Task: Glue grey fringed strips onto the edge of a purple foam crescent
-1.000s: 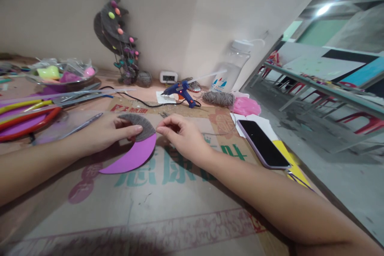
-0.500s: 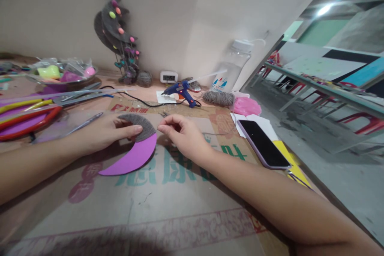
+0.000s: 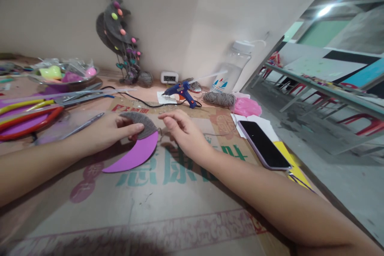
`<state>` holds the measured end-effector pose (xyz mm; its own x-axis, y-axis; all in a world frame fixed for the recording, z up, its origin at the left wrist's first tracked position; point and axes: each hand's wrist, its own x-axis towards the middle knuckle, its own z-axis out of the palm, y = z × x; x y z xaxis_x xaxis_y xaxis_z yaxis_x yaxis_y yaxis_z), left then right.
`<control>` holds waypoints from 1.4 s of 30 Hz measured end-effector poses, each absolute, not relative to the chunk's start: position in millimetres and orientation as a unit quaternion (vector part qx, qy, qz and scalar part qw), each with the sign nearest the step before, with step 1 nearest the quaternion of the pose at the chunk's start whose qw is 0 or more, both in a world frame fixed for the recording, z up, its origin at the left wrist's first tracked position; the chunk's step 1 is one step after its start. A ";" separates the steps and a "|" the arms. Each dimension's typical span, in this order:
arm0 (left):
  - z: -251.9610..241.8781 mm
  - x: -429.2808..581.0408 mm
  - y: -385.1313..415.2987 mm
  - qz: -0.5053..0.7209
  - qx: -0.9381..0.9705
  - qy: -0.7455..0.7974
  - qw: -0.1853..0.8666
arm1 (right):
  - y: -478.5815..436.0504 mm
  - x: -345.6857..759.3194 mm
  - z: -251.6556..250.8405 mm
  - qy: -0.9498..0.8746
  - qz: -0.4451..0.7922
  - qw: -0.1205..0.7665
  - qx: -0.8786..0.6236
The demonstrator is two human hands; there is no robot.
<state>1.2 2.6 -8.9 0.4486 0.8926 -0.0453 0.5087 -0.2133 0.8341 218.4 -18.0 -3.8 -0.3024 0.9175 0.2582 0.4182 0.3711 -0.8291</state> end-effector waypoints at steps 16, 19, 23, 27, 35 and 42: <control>-8.0 5.4 -1.7 0.230 0.803 0.402 0.374 | -17.2 213.9 -10.1 -0.747 0.358 0.348 -0.439; -7.7 4.1 -0.6 0.235 0.807 0.385 0.381 | -18.3 213.1 -9.0 -0.731 0.380 0.352 -0.443; -6.6 3.2 0.4 0.255 0.798 0.375 0.397 | -18.7 213.0 -9.4 -0.706 0.422 0.348 -0.450; -6.4 4.4 -0.5 0.238 0.774 0.420 0.409 | -18.1 212.8 -11.1 -0.718 0.408 0.346 -0.446; -6.3 4.3 -1.2 0.215 0.771 0.452 0.394 | -19.6 216.4 -10.1 -0.724 0.419 0.360 -0.413; -6.3 3.5 -1.4 0.227 0.757 0.454 0.411 | -19.6 216.0 -9.8 -0.692 0.430 0.385 -0.434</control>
